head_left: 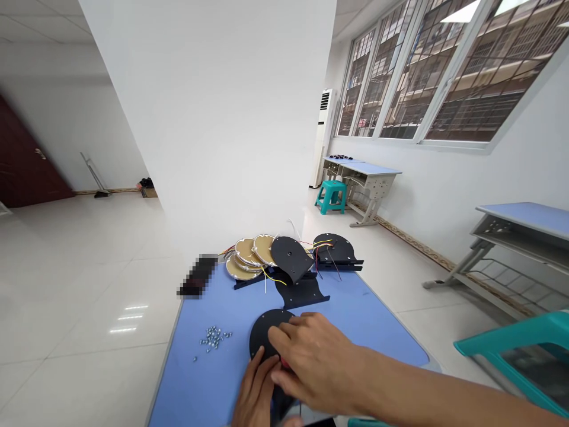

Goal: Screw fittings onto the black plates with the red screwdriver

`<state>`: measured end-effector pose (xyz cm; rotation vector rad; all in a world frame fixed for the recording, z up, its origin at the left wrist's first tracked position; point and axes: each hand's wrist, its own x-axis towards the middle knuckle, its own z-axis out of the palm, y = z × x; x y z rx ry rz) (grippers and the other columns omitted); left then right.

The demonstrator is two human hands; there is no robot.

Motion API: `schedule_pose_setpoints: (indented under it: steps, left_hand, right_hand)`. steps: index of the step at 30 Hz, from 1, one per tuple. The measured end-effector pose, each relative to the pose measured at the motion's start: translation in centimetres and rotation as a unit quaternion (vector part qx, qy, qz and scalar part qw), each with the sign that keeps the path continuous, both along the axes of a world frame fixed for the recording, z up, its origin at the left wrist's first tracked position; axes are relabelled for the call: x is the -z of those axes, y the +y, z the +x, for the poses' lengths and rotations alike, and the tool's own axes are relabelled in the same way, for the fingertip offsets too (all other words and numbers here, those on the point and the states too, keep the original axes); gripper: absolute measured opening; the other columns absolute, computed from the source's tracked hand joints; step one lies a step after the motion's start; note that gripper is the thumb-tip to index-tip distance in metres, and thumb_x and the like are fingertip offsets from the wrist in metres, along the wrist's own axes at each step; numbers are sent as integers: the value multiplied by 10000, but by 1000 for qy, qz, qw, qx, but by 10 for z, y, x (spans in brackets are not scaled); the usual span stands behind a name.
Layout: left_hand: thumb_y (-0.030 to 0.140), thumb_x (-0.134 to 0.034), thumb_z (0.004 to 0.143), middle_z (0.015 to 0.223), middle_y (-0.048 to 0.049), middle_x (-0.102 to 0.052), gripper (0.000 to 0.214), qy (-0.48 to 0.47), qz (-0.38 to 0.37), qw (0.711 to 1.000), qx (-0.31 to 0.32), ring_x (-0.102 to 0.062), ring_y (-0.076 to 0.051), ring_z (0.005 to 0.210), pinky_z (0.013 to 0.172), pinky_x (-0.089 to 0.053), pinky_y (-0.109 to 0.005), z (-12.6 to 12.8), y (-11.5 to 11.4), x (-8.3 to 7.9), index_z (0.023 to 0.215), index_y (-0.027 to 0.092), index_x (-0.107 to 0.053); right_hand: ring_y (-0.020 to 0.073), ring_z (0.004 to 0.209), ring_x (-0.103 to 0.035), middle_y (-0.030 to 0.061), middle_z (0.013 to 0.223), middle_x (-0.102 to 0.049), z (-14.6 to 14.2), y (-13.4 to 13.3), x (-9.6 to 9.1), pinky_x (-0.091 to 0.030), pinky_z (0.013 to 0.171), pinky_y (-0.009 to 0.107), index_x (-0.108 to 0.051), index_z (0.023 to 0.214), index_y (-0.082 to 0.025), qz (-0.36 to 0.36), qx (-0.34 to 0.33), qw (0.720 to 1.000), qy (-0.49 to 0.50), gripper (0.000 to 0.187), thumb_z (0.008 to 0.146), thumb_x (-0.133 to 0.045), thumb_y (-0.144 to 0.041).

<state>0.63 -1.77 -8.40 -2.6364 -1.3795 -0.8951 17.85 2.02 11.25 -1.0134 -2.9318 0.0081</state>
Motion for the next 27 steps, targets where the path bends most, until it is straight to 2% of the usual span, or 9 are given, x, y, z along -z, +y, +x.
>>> schedule_pose_setpoints:
  steps: [3, 6, 9, 11, 13, 15, 19, 22, 27]
  left_hand:
    - [394, -657, 807, 1284, -84, -656, 600, 24, 57, 998, -13, -602, -289, 1199, 888, -593, -383, -1, 3, -1, 1339, 188, -471]
    - [390, -680, 773, 1229, -85, -689, 578, 26, 70, 997, -28, -643, -286, 1138, 850, -607, -364, -1, 5, -3, 1286, 179, -520]
    - [411, -678, 770, 1229, -76, -689, 547, 23, 69, 997, -25, -640, -282, 1140, 861, -604, -371, 0, 6, -5, 1252, 186, -549]
    - [442, -678, 767, 1200, -82, -703, 552, 29, 79, 996, -24, -659, -288, 1103, 844, -609, -380, 0, 6, -6, 1238, 180, -560]
    - [459, -687, 755, 1168, -91, -717, 576, 31, 94, 995, -29, -676, -292, 1067, 817, -616, -373, 1, 6, -6, 1236, 167, -562]
    - [453, -690, 753, 1168, -92, -716, 570, 26, 94, 995, -32, -672, -291, 1075, 819, -615, -363, 1, 6, -6, 1228, 165, -564]
    - [456, -699, 742, 1161, -90, -718, 568, 19, 79, 996, -24, -678, -291, 1057, 815, -618, -382, 1, 6, -7, 1216, 171, -570]
    - [427, -707, 736, 1143, -86, -724, 560, 11, 70, 997, -22, -681, -286, 1053, 810, -621, -375, 1, 6, -9, 1220, 178, -572]
    - [448, -699, 746, 1168, -92, -716, 538, 8, 71, 997, -17, -677, -292, 1067, 831, -613, -374, 0, 6, -13, 1205, 188, -590]
  right_hand:
    - [197, 734, -595, 76, 889, -662, -2, 1, -1, -375, 569, 301, -555, 952, -151, -8, -57, 998, -4, 97, 884, -552, -219]
    - [196, 621, -591, 70, 760, -663, -5, 4, -2, -357, 534, 317, -569, 904, -142, 16, 1, 999, -44, 189, 962, -461, -286]
    - [220, 806, -632, 91, 948, -680, -7, 9, -6, -402, 589, 296, -554, 1007, -153, -33, -43, 999, -4, 200, 888, -577, -312]
    - [215, 814, -635, 98, 949, -680, -8, 11, -8, -403, 590, 289, -549, 1021, -142, -36, -65, 997, -11, 179, 896, -566, -268]
    - [209, 669, -629, 87, 784, -679, -10, 12, -9, -380, 543, 302, -566, 937, -130, -13, -16, 999, -45, 183, 950, -486, -294]
    - [226, 669, -631, 90, 781, -681, -11, 11, -10, -376, 533, 307, -565, 918, -138, -13, 11, 999, -40, 239, 924, -516, -372]
    - [211, 776, -635, 83, 881, -684, -11, 10, -8, -387, 571, 286, -555, 953, -153, -32, -79, 996, -23, 121, 875, -563, -245]
    - [202, 589, -611, 76, 697, -671, -11, 9, -7, -356, 533, 310, -576, 846, -141, 5, 0, 999, -54, 259, 961, -458, -341]
    - [202, 753, -640, 84, 907, -692, -9, 8, -10, -368, 552, 282, -563, 984, -143, -35, -57, 997, -41, 155, 891, -571, -267]
